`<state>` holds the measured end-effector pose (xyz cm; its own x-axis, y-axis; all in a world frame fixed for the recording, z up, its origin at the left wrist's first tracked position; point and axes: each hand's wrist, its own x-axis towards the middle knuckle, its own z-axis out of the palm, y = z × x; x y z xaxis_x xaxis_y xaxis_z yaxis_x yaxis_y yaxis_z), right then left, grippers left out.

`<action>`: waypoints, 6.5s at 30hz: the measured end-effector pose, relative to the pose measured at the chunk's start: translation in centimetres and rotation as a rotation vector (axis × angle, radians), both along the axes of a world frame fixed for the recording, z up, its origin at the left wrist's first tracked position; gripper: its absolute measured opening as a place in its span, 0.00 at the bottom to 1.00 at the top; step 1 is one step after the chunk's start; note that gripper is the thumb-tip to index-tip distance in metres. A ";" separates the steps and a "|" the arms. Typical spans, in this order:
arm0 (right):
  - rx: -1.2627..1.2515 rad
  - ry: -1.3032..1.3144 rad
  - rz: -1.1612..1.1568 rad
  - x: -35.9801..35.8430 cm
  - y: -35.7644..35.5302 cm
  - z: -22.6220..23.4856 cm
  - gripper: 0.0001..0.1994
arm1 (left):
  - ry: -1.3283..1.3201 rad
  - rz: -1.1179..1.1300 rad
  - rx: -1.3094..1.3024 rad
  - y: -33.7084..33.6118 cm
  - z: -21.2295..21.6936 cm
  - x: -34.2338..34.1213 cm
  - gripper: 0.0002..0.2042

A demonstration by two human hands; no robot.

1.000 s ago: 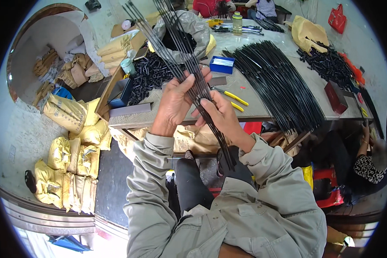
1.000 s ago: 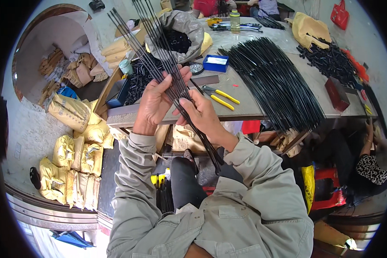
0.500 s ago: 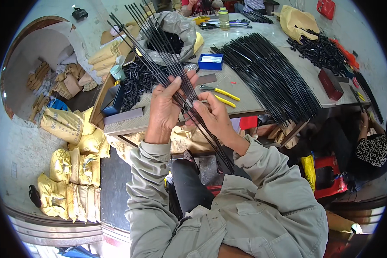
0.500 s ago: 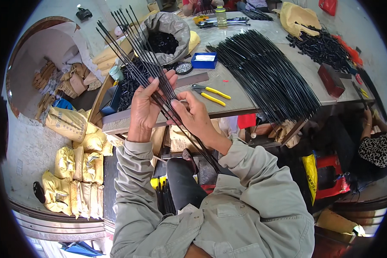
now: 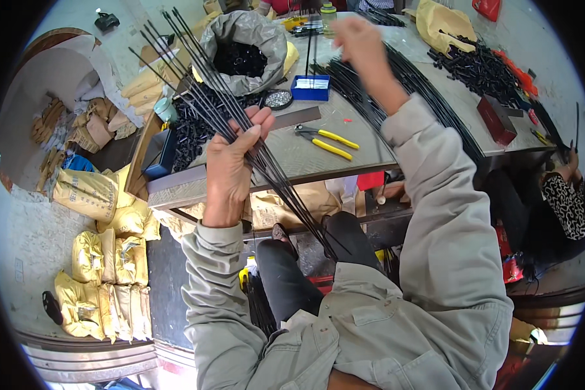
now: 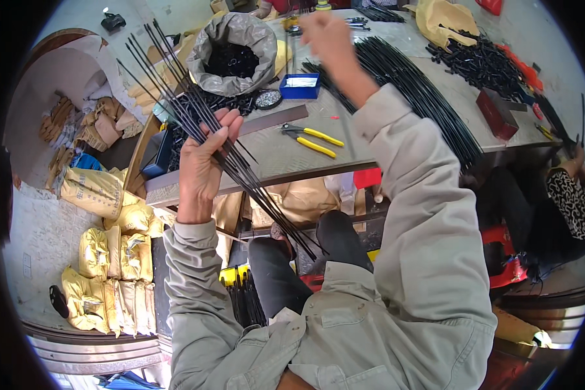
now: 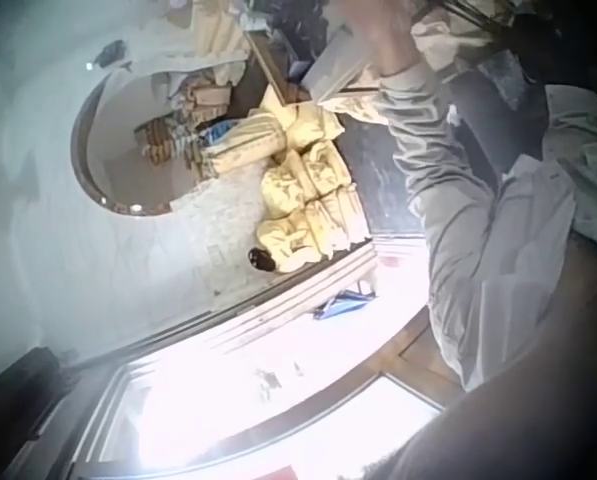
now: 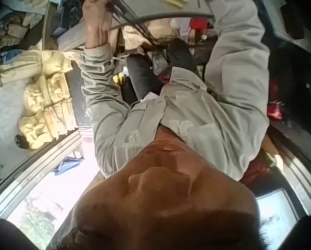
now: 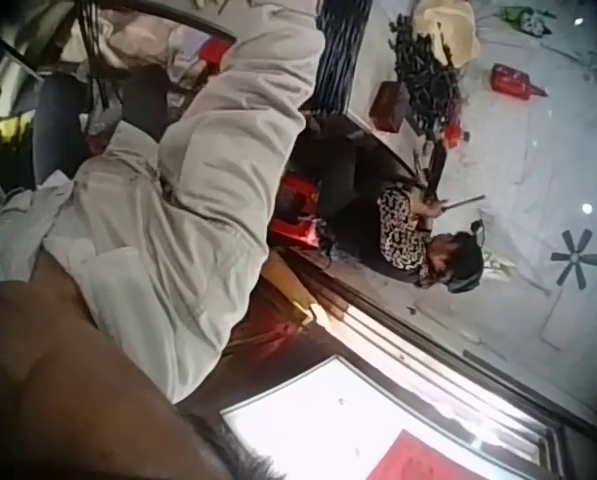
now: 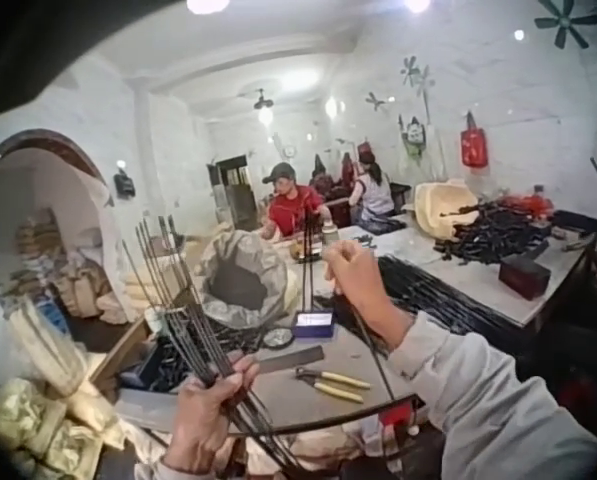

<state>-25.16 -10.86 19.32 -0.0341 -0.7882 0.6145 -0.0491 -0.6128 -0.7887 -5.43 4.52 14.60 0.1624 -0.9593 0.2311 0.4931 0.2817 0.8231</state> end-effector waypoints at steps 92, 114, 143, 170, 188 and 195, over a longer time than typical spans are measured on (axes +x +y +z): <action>0.007 1.253 -0.146 6.6 -18.4 -14.5 0.05 | -1.937 -0.050 -0.506 -6.5 -13.9 9.0 0.32; 0.091 0.885 0.231 10.1 -11.5 -17.2 0.06 | -1.906 -0.021 -0.321 -7.1 -13.6 7.6 0.25; -0.267 1.029 0.116 11.6 -11.9 -18.0 0.05 | -1.978 -0.020 -0.312 -7.1 -13.3 7.5 0.27; -0.290 0.805 -0.268 7.7 -15.4 -16.6 0.05 | -1.964 0.149 -0.379 -6.5 -13.1 7.4 0.34; -0.222 0.894 -0.098 8.4 -14.4 -16.0 0.07 | -1.796 -0.032 -0.293 -3.6 -13.7 6.9 0.43; -0.152 1.033 0.226 9.7 -11.0 -17.7 0.06 | -1.787 -0.045 -0.298 -4.0 -13.6 6.4 0.43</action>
